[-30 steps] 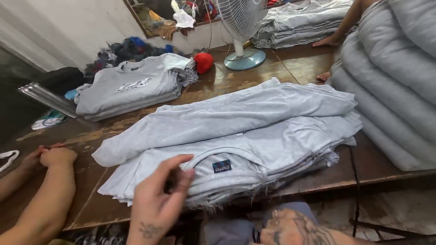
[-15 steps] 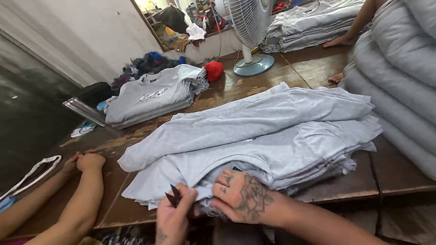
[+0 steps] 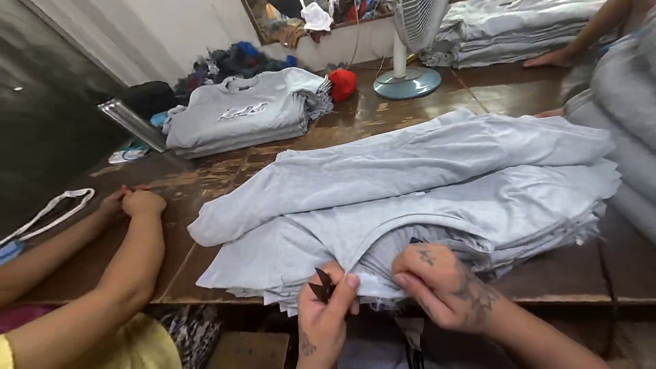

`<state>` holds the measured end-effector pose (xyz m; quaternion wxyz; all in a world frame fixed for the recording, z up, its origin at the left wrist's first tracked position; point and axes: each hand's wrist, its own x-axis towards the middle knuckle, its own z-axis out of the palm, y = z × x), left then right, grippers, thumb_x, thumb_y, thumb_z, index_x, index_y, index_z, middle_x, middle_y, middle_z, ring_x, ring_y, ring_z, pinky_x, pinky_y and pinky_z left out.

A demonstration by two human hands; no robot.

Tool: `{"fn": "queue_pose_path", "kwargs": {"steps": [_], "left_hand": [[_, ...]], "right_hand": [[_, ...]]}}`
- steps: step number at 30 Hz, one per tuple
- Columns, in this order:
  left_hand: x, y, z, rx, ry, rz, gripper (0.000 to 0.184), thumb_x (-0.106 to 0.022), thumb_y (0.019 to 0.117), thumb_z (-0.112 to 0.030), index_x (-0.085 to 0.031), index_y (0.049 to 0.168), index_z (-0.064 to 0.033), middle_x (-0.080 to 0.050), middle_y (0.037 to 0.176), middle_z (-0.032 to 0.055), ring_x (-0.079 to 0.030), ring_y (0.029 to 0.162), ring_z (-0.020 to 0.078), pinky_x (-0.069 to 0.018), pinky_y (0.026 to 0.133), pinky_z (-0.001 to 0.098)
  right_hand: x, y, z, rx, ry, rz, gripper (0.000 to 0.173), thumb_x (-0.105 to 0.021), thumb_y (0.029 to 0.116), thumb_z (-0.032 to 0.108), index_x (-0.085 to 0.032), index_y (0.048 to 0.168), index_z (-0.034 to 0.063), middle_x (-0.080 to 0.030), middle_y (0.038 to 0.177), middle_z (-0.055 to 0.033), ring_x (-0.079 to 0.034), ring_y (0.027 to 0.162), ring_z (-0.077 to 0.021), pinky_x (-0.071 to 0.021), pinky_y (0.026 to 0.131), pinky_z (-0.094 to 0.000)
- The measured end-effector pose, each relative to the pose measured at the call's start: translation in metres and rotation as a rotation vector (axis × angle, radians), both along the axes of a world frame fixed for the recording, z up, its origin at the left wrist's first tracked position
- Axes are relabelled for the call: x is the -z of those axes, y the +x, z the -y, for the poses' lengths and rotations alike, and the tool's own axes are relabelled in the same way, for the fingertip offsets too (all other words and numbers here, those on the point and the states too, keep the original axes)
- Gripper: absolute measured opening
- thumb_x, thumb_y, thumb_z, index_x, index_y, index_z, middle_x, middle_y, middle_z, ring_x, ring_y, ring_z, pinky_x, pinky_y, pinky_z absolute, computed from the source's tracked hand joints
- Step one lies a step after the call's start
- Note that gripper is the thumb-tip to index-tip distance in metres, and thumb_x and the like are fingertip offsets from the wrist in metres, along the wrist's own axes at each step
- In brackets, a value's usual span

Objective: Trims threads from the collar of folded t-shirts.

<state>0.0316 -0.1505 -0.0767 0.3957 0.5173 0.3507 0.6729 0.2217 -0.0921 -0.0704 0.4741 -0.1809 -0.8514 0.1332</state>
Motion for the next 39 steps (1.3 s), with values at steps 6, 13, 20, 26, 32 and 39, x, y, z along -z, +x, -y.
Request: {"fn": "queue_pose_path", "kwargs": {"steps": [6, 13, 20, 26, 32, 39], "left_hand": [[0.003, 0.000, 0.004, 0.080, 0.007, 0.075, 0.010, -0.070, 0.0951, -0.020, -0.067, 0.086, -0.0185, -0.062, 0.069, -0.0102, -0.058, 0.054, -0.0034, -0.0508, 0.049, 0.0136], [0.006, -0.001, 0.007, 0.089, 0.023, 0.132, 0.007, -0.071, 0.0942, -0.019, -0.068, 0.088, -0.0172, -0.065, 0.071, -0.0089, -0.061, 0.054, -0.0028, -0.0529, 0.049, 0.0143], [0.004, -0.006, 0.007, 0.174, -0.031, 0.138, 0.006, -0.073, 0.0930, -0.019, -0.069, 0.088, -0.0173, -0.066, 0.071, -0.0085, -0.061, 0.054, -0.0022, -0.0517, 0.048, 0.0145], [0.002, -0.011, 0.007, 0.163, -0.032, 0.008, 0.006, -0.072, 0.0945, -0.020, -0.069, 0.089, -0.0185, -0.066, 0.071, -0.0095, -0.062, 0.056, -0.0021, -0.0534, 0.051, 0.0151], [-0.047, -0.030, 0.011, -0.216, 0.042, -1.091, 0.028, -0.061, 0.0984, -0.031, -0.059, 0.115, -0.0085, -0.060, 0.081, -0.0020, -0.055, 0.065, -0.0005, -0.0472, 0.056, 0.0154], [-0.113, -0.021, -0.001, 0.003, 0.223, -1.740, 0.037, -0.043, 0.1018, -0.029, -0.068, 0.121, -0.0097, -0.065, 0.088, 0.0081, -0.066, 0.070, 0.0259, -0.0506, 0.053, 0.0417]], "right_hand": [[0.001, -0.018, 0.005, 0.092, 0.065, 0.100, 0.029, -0.054, 0.1002, 0.028, -0.069, 0.090, 0.0060, -0.063, 0.064, -0.0038, -0.062, 0.056, -0.0179, -0.0493, 0.052, -0.0330], [0.016, -0.013, 0.002, 0.083, 0.101, -0.130, 0.039, -0.043, 0.1096, 0.026, -0.063, 0.084, 0.0051, -0.060, 0.064, -0.0062, -0.059, 0.058, -0.0163, -0.0479, 0.057, -0.0285], [0.007, -0.011, 0.003, 0.065, 0.028, 0.033, 0.036, -0.054, 0.1021, 0.035, -0.072, 0.091, 0.0062, -0.070, 0.071, -0.0048, -0.067, 0.064, -0.0175, -0.0543, 0.060, -0.0319], [0.013, -0.012, 0.000, 0.085, 0.060, -0.050, 0.033, -0.049, 0.1051, 0.023, -0.066, 0.082, 0.0064, -0.061, 0.061, -0.0045, -0.061, 0.055, -0.0176, -0.0479, 0.051, -0.0320], [0.007, -0.003, -0.001, 0.025, -0.059, -0.069, 0.032, -0.043, 0.1073, 0.021, -0.064, 0.091, 0.0034, -0.061, 0.065, -0.0052, -0.061, 0.058, -0.0154, -0.0498, 0.054, -0.0281], [0.005, -0.002, 0.000, 0.036, -0.123, -0.061, 0.032, -0.039, 0.1094, 0.020, -0.062, 0.096, 0.0021, -0.061, 0.064, -0.0040, -0.062, 0.055, -0.0122, -0.0501, 0.051, -0.0267]]}}
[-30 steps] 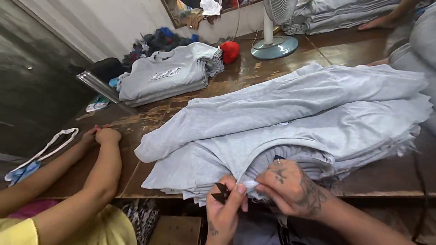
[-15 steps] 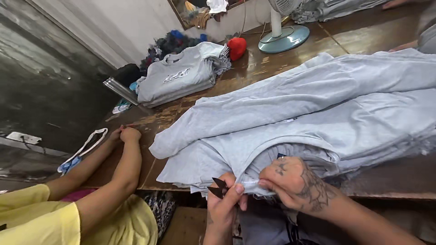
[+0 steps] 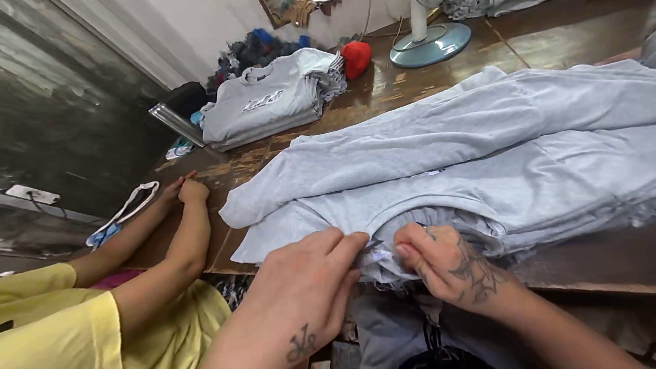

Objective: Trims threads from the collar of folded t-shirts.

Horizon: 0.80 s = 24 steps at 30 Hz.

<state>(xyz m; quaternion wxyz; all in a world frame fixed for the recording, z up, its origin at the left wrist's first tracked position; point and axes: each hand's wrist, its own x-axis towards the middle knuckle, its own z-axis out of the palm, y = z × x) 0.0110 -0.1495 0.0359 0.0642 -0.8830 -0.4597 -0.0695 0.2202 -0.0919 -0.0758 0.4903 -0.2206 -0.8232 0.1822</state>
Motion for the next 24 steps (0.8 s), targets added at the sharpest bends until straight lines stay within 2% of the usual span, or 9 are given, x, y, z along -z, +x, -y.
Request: {"fn": "queue_pose_path", "kwargs": {"steps": [2, 5, 10, 13, 15, 18, 20, 22, 24], "left_hand": [[-0.005, 0.004, -0.005, 0.048, -0.028, -0.085, 0.035, -0.044, 0.1001, -0.025, -0.071, 0.117, -0.0099, -0.065, 0.084, 0.0084, -0.066, 0.067, 0.0280, -0.0500, 0.050, 0.0434], [-0.005, 0.003, -0.012, 0.108, -0.058, -0.108, 0.030, -0.048, 0.0937, -0.017, -0.074, 0.109, -0.0133, -0.065, 0.078, 0.0052, -0.065, 0.059, 0.0255, -0.0476, 0.044, 0.0437], [-0.004, 0.001, -0.010, 0.082, -0.080, -0.073, 0.036, -0.047, 0.0977, -0.028, -0.072, 0.118, -0.0117, -0.068, 0.085, 0.0063, -0.067, 0.065, 0.0258, -0.0502, 0.049, 0.0445], [0.002, 0.001, -0.010, 0.117, -0.074, -0.036, 0.031, -0.046, 0.0963, -0.021, -0.074, 0.110, -0.0141, -0.066, 0.077, 0.0040, -0.065, 0.059, 0.0238, -0.0472, 0.045, 0.0430], [0.002, -0.002, -0.008, 0.112, -0.072, -0.011, 0.032, -0.045, 0.0973, -0.021, -0.074, 0.110, -0.0141, -0.066, 0.077, 0.0035, -0.064, 0.059, 0.0229, -0.0467, 0.045, 0.0425], [0.005, -0.005, -0.004, 0.073, -0.078, 0.070, 0.037, -0.046, 0.1009, -0.030, -0.070, 0.122, -0.0119, -0.067, 0.087, 0.0057, -0.065, 0.066, 0.0218, -0.0493, 0.051, 0.0407], [0.010, -0.014, 0.000, 0.018, -0.069, 0.207, 0.039, -0.050, 0.1024, -0.034, -0.065, 0.130, -0.0114, -0.067, 0.091, 0.0063, -0.062, 0.070, 0.0173, -0.0502, 0.057, 0.0357], [0.025, -0.030, 0.005, -0.071, -0.044, 0.351, 0.041, -0.058, 0.0989, -0.034, -0.063, 0.132, -0.0106, -0.063, 0.083, 0.0030, -0.053, 0.063, 0.0091, -0.0460, 0.056, 0.0257], [0.049, -0.043, 0.006, -0.171, -0.021, 0.418, 0.039, -0.063, 0.0942, -0.028, -0.068, 0.127, -0.0086, -0.063, 0.076, 0.0019, -0.053, 0.058, 0.0088, -0.0467, 0.053, 0.0271]], "right_hand": [[0.001, -0.001, 0.001, 0.004, 0.001, -0.011, 0.032, -0.040, 0.1088, 0.019, -0.062, 0.094, 0.0019, -0.061, 0.063, -0.0039, -0.061, 0.055, -0.0124, -0.0495, 0.051, -0.0263], [0.000, -0.001, 0.001, 0.009, 0.009, -0.017, 0.031, -0.041, 0.1082, 0.018, -0.062, 0.093, 0.0016, -0.059, 0.062, -0.0045, -0.060, 0.054, -0.0144, -0.0486, 0.051, -0.0281], [0.003, -0.001, 0.000, 0.023, 0.026, -0.048, 0.031, -0.042, 0.1074, 0.018, -0.063, 0.091, 0.0013, -0.060, 0.063, -0.0056, -0.061, 0.055, -0.0154, -0.0492, 0.052, -0.0288], [0.005, -0.004, 0.000, 0.035, 0.048, -0.054, 0.034, -0.041, 0.1083, 0.020, -0.063, 0.090, 0.0018, -0.059, 0.063, -0.0056, -0.060, 0.056, -0.0154, -0.0482, 0.052, -0.0285], [0.006, -0.003, 0.000, 0.031, 0.043, -0.061, 0.035, -0.040, 0.1094, 0.021, -0.063, 0.090, 0.0020, -0.061, 0.064, -0.0059, -0.061, 0.057, -0.0147, -0.0491, 0.053, -0.0277], [0.009, 0.002, 0.004, -0.010, 0.023, -0.131, 0.036, -0.041, 0.1097, 0.021, -0.064, 0.090, 0.0017, -0.066, 0.073, -0.0090, -0.065, 0.068, -0.0151, -0.0529, 0.064, -0.0262], [0.013, 0.011, 0.008, -0.145, -0.025, -0.179, 0.040, -0.042, 0.1105, 0.028, -0.063, 0.089, 0.0021, -0.068, 0.084, -0.0117, -0.067, 0.086, -0.0176, -0.0543, 0.081, -0.0283], [0.014, 0.019, 0.012, -0.229, -0.032, -0.187, 0.048, -0.049, 0.1076, 0.042, -0.057, 0.078, 0.0058, -0.065, 0.084, -0.0107, -0.067, 0.096, -0.0205, -0.0537, 0.090, -0.0320], [0.009, 0.024, 0.011, -0.176, 0.006, -0.152, 0.054, -0.054, 0.1030, 0.051, -0.053, 0.073, 0.0060, -0.061, 0.084, -0.0116, -0.066, 0.097, -0.0217, -0.0547, 0.090, -0.0304]]}}
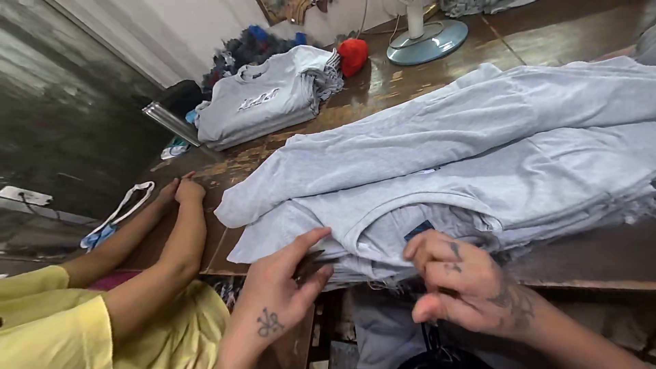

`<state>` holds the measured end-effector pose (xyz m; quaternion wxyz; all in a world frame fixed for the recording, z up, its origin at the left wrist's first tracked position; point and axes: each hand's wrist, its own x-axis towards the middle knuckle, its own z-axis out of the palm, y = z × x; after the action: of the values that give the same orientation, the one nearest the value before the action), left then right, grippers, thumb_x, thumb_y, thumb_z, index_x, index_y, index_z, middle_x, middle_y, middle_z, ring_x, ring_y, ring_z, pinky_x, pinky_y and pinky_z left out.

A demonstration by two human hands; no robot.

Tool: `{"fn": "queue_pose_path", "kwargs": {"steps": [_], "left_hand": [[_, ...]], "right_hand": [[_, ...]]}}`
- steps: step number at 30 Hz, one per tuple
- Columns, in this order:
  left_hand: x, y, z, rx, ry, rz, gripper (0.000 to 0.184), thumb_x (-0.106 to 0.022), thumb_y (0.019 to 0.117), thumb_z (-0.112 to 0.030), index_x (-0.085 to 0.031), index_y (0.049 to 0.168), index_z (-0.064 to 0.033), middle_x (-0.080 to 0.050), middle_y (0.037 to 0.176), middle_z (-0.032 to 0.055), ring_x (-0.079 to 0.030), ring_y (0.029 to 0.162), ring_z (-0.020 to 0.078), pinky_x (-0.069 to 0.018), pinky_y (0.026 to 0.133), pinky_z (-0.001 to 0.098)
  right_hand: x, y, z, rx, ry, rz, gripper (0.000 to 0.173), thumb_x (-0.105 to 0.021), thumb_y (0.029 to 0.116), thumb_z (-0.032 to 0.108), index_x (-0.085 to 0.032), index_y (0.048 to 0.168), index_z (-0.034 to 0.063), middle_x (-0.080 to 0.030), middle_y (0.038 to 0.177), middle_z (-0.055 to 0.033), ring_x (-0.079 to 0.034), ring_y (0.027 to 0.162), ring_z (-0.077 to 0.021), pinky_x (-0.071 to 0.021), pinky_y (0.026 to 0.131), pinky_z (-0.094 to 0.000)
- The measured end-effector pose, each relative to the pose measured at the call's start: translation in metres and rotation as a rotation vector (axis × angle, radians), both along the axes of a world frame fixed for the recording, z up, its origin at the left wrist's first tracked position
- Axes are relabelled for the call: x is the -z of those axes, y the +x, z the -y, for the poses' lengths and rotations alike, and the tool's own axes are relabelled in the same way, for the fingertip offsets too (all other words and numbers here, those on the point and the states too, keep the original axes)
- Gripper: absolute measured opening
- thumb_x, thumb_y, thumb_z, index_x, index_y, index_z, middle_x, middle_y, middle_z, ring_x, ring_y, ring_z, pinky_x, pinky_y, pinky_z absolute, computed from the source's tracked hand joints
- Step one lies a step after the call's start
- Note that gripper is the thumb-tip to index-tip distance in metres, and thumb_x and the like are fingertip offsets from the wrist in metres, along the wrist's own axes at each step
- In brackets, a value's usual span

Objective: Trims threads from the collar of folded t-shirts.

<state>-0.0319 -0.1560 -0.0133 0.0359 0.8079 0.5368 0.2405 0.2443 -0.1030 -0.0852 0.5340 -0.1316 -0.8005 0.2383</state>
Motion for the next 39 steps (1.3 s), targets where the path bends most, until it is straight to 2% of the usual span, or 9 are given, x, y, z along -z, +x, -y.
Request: {"fn": "queue_pose_path", "kwargs": {"steps": [3, 6, 10, 13, 20, 24, 28, 33, 39], "left_hand": [[0.026, -0.005, 0.000, -0.090, 0.066, 0.094, 0.023, -0.056, 0.0998, -0.021, -0.070, 0.104, -0.0030, -0.068, 0.079, 0.0046, -0.061, 0.065, 0.0062, -0.0520, 0.062, 0.0240], [0.031, -0.006, 0.002, -0.101, 0.123, 0.265, 0.034, -0.049, 0.1078, -0.029, -0.062, 0.094, -0.0008, -0.060, 0.075, -0.0014, -0.054, 0.068, -0.0072, -0.0456, 0.064, 0.0099], [0.040, -0.011, -0.001, -0.096, 0.108, 0.307, 0.037, -0.050, 0.1069, -0.030, -0.062, 0.088, -0.0005, -0.057, 0.070, -0.0013, -0.052, 0.064, -0.0059, -0.0431, 0.061, 0.0106], [0.042, -0.012, -0.001, -0.106, 0.090, 0.269, 0.037, -0.050, 0.1064, -0.030, -0.064, 0.089, -0.0003, -0.059, 0.071, 0.0014, -0.053, 0.064, -0.0023, -0.0438, 0.062, 0.0132], [0.045, -0.011, 0.001, -0.070, 0.146, 0.254, 0.036, -0.052, 0.1058, -0.030, -0.065, 0.089, -0.0006, -0.059, 0.070, 0.0042, -0.054, 0.063, 0.0007, -0.0442, 0.060, 0.0136], [0.050, -0.013, 0.004, -0.045, 0.169, 0.258, 0.033, -0.053, 0.1055, -0.030, -0.065, 0.090, -0.0027, -0.061, 0.073, 0.0044, -0.055, 0.066, 0.0023, -0.0454, 0.062, 0.0146], [0.051, -0.011, 0.006, -0.065, 0.171, 0.292, 0.032, -0.055, 0.1047, -0.031, -0.067, 0.096, -0.0019, -0.063, 0.074, 0.0047, -0.056, 0.064, 0.0034, -0.0457, 0.061, 0.0157], [0.020, 0.001, 0.017, -0.037, 0.111, 0.137, 0.047, -0.058, 0.1005, -0.040, -0.060, 0.132, -0.0060, -0.063, 0.089, 0.0068, -0.059, 0.075, 0.0122, -0.0502, 0.065, 0.0256], [0.006, 0.014, 0.015, 0.032, 0.127, 0.051, 0.036, -0.051, 0.1030, -0.031, -0.065, 0.127, -0.0073, -0.065, 0.090, 0.0077, -0.062, 0.076, 0.0161, -0.0507, 0.063, 0.0293]], "right_hand": [[-0.016, -0.004, -0.008, 0.164, 0.072, 0.157, 0.043, -0.056, 0.1028, 0.044, -0.064, 0.105, 0.0024, -0.067, 0.094, -0.0153, -0.067, 0.087, -0.0213, -0.0560, 0.075, -0.0278], [-0.026, -0.020, -0.018, 0.133, 0.140, 0.255, 0.029, -0.051, 0.1009, 0.012, -0.067, 0.123, 0.0038, -0.073, 0.092, -0.0138, -0.070, 0.075, -0.0242, -0.0575, 0.067, -0.0342], [-0.024, -0.033, -0.028, 0.086, 0.155, 0.333, 0.032, -0.050, 0.1025, 0.018, -0.075, 0.121, 0.0129, -0.064, 0.069, -0.0076, -0.059, 0.055, -0.0227, -0.0474, 0.050, -0.0363], [-0.023, -0.040, -0.027, 0.130, 0.161, 0.408, 0.035, -0.049, 0.1042, 0.031, -0.077, 0.116, 0.0136, -0.066, 0.068, -0.0063, -0.061, 0.054, -0.0226, -0.0474, 0.049, -0.0368], [-0.046, -0.042, -0.033, -0.025, 0.026, 0.665, 0.027, -0.061, 0.0973, 0.027, -0.077, 0.113, 0.0117, -0.072, 0.077, -0.0107, -0.070, 0.065, -0.0317, -0.0531, 0.056, -0.0518], [-0.036, -0.051, -0.036, 0.011, 0.166, 0.503, 0.021, -0.054, 0.0958, 0.017, -0.069, 0.084, 0.0078, -0.059, 0.058, -0.0064, -0.061, 0.050, -0.0254, -0.0450, 0.043, -0.0422], [-0.027, -0.045, -0.037, 0.026, 0.099, 0.399, 0.028, -0.046, 0.1059, 0.022, -0.065, 0.093, 0.0061, -0.057, 0.060, -0.0038, -0.057, 0.051, -0.0169, -0.0434, 0.045, -0.0327], [-0.025, -0.039, -0.035, 0.050, 0.085, 0.350, 0.030, -0.041, 0.1097, 0.023, -0.061, 0.096, 0.0044, -0.053, 0.061, -0.0029, -0.053, 0.052, -0.0126, -0.0410, 0.046, -0.0267], [-0.020, -0.034, -0.025, 0.053, 0.125, 0.231, 0.029, -0.044, 0.1080, 0.022, -0.064, 0.095, 0.0052, -0.063, 0.077, -0.0083, -0.061, 0.067, -0.0136, -0.0488, 0.058, -0.0249]]}}
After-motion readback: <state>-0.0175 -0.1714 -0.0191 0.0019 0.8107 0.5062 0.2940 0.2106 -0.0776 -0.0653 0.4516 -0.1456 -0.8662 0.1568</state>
